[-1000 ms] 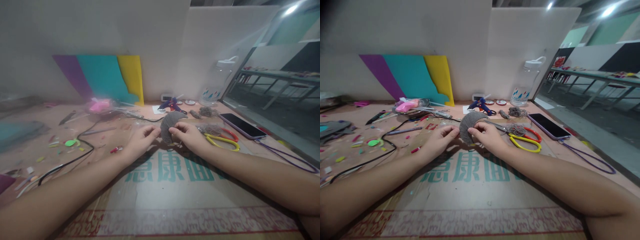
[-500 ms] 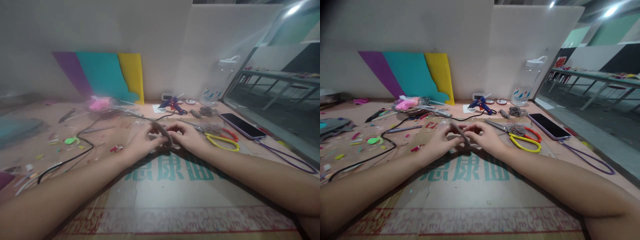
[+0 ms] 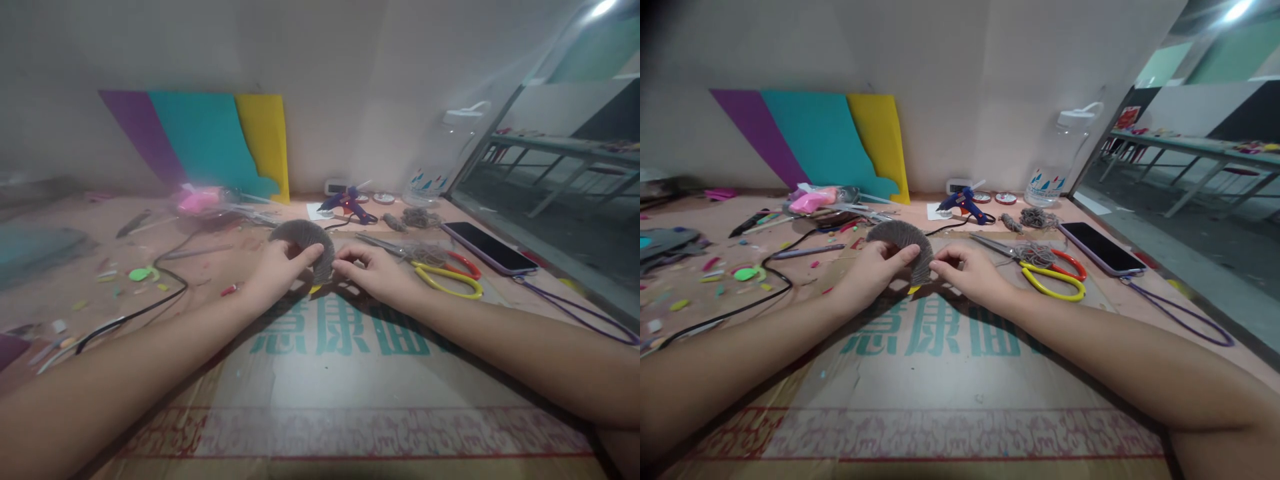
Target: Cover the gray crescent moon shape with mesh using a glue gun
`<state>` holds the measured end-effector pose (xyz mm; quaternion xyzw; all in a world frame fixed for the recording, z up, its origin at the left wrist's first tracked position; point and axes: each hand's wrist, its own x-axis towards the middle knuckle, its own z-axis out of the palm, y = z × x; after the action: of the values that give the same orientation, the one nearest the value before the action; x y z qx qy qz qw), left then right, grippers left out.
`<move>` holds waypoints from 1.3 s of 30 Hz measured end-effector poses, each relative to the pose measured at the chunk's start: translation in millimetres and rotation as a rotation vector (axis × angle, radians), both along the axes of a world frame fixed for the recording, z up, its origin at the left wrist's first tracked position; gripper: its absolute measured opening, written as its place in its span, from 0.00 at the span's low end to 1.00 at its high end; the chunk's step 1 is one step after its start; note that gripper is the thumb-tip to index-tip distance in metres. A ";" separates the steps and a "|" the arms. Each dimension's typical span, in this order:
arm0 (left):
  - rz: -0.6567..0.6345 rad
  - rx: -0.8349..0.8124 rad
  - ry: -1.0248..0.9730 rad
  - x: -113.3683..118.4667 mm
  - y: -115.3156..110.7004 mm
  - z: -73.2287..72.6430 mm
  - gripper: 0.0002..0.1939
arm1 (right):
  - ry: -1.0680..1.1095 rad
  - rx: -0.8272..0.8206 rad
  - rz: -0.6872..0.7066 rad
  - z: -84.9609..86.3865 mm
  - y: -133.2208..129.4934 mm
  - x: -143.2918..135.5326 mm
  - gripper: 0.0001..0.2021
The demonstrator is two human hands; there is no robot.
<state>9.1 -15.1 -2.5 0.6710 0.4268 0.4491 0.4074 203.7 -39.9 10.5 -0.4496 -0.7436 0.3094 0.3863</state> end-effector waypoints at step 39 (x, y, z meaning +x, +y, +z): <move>-0.415 -0.572 -0.468 1.4 -4.6 5.8 0.06 | -0.412 0.730 0.200 4.0 -19.4 5.2 0.17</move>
<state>10.5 -19.7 3.3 0.4823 0.2863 0.3612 0.7450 208.9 -59.3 14.5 -0.2614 -0.9058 -0.0344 0.3315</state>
